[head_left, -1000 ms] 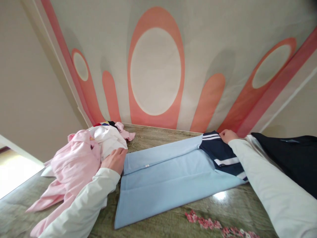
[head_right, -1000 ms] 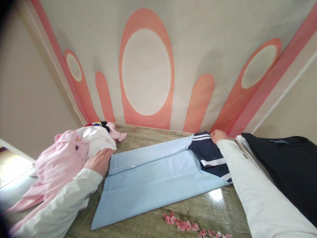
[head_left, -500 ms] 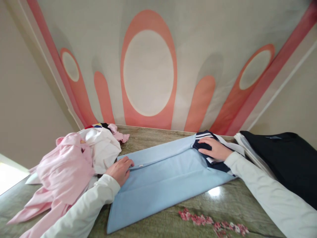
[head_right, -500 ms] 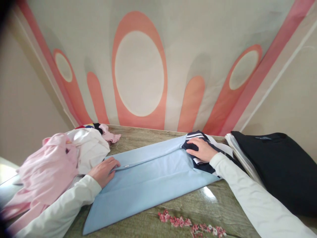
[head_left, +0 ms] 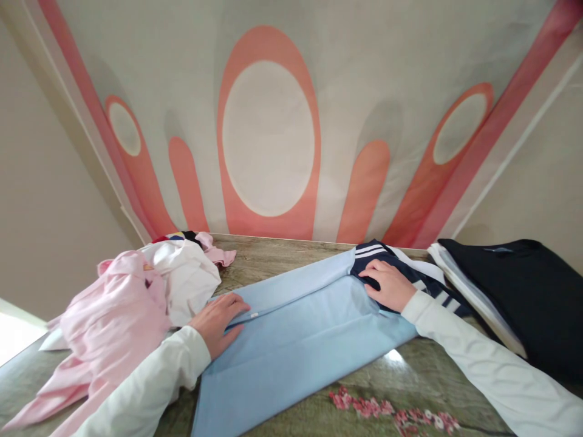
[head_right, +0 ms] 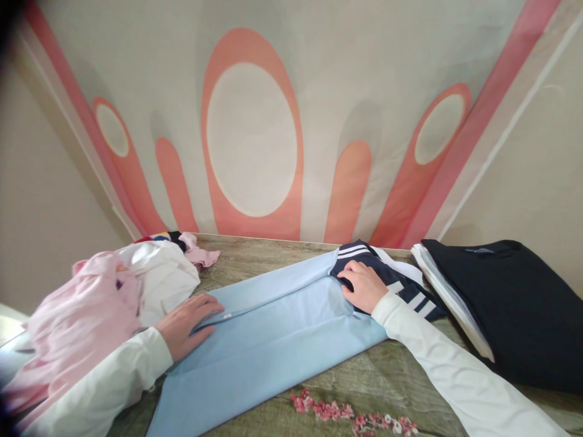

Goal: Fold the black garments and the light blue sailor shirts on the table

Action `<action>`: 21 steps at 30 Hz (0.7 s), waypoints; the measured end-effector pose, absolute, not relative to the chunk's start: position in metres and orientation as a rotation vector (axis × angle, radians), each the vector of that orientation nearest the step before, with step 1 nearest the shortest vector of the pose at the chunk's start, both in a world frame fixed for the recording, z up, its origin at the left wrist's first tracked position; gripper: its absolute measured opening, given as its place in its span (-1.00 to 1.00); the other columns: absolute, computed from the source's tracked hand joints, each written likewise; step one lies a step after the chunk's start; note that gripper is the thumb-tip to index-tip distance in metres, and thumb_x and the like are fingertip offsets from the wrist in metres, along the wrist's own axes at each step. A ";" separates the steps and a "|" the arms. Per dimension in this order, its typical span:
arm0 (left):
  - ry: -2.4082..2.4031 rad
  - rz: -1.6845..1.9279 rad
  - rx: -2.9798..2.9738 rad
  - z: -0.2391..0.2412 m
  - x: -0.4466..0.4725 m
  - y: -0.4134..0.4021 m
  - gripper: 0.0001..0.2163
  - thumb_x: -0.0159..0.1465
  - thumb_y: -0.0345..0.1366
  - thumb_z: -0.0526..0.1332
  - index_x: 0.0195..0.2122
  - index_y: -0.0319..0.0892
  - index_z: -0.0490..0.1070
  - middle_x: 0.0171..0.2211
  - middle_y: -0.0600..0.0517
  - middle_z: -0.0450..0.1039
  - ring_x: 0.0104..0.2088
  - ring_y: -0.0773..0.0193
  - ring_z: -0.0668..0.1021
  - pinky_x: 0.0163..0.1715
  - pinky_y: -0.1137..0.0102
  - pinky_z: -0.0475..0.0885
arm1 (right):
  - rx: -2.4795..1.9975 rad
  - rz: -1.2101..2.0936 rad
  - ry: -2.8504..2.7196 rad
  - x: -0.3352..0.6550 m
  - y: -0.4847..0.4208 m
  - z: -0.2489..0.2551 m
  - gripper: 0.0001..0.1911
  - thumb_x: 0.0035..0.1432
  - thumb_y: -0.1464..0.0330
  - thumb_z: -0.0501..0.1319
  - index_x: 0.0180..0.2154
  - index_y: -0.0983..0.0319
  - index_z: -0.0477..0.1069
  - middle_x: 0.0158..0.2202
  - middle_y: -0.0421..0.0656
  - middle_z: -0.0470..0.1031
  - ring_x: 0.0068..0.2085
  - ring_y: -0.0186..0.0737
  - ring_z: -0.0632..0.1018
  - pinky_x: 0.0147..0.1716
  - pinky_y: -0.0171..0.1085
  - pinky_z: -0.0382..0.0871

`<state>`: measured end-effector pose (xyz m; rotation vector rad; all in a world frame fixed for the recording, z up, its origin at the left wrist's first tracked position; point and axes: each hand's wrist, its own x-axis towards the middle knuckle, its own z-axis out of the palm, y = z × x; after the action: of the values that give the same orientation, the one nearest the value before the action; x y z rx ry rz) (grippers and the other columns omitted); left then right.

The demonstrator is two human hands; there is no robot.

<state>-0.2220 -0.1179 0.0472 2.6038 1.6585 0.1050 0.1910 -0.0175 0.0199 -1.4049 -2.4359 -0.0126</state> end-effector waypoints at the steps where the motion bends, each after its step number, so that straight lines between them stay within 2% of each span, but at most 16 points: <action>1: 1.648 0.133 2.616 0.044 -0.221 -0.119 -0.64 0.17 -0.23 0.03 -0.01 -0.15 0.27 -0.01 -0.07 0.27 -0.02 0.15 0.33 0.00 0.27 0.19 | -1.433 -0.018 -2.439 0.190 -0.020 0.022 -0.69 -0.03 0.35 0.09 -0.19 0.21 0.42 -0.22 -0.07 0.37 -0.21 -0.13 0.41 -0.18 -0.21 0.26; 4: 1.680 0.111 2.617 0.029 -0.217 -0.121 -0.54 0.25 -0.09 -0.09 0.14 -0.13 0.10 0.16 -0.03 0.08 0.14 0.14 0.16 0.09 0.22 0.07 | -1.494 0.025 -2.463 0.189 -0.026 0.027 -0.64 -0.06 0.43 0.07 -0.16 0.23 0.39 -0.27 -0.09 0.36 -0.30 -0.20 0.43 -0.30 -0.29 0.29; 8: 1.738 0.023 2.617 0.016 -0.213 -0.122 -0.52 0.27 -0.04 -0.14 0.19 -0.02 -0.03 0.22 0.06 -0.07 0.19 0.11 0.04 0.12 0.12 -0.05 | -1.421 0.024 -2.470 0.194 -0.028 0.033 -0.62 -0.06 0.51 0.03 -0.16 0.26 0.39 -0.29 -0.09 0.35 -0.30 -0.24 0.43 -0.23 -0.30 0.28; 10: 1.744 0.015 2.623 0.014 -0.214 -0.122 -0.54 0.27 -0.04 -0.15 0.19 0.03 -0.03 0.22 0.08 -0.09 0.20 0.10 0.02 0.12 0.11 -0.06 | -1.366 0.079 -2.502 0.194 -0.031 0.035 -0.65 -0.02 0.47 0.04 -0.16 0.25 0.40 -0.29 -0.09 0.36 -0.31 -0.25 0.43 -0.24 -0.30 0.29; 15: 1.739 0.003 2.614 0.018 -0.216 -0.121 -0.59 0.28 -0.05 -0.17 0.16 0.13 0.02 0.23 0.13 -0.10 0.20 0.03 -0.02 0.09 0.07 -0.04 | -1.301 0.417 -2.571 0.200 -0.028 0.036 -0.68 0.07 0.25 0.07 -0.16 0.22 0.41 -0.35 -0.11 0.41 -0.41 -0.27 0.44 -0.38 -0.30 0.35; 18: 1.749 0.006 2.611 0.018 -0.215 -0.121 -0.59 0.28 -0.05 -0.17 0.16 0.12 0.03 0.22 0.12 -0.09 0.20 0.01 -0.01 0.09 0.06 -0.04 | -1.404 0.247 -2.439 0.216 -0.015 0.031 -0.61 0.15 0.19 -0.05 -0.13 0.22 0.40 -0.22 -0.06 0.43 -0.23 -0.16 0.45 -0.20 -0.20 0.33; 21: 1.780 -0.011 2.600 0.018 -0.212 -0.124 -0.57 0.27 -0.03 -0.17 0.16 0.11 0.03 0.22 0.11 -0.07 0.20 0.00 -0.01 0.09 0.05 -0.05 | -1.679 0.025 -2.360 0.231 -0.004 0.013 -0.49 0.15 0.11 -0.09 0.01 0.23 0.29 0.03 0.01 0.29 0.02 0.01 0.32 -0.02 -0.04 0.17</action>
<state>-0.2124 -0.1242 0.0183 2.5996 1.7801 -0.0113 0.2310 -0.0036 0.0132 -1.6788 -2.3598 0.0254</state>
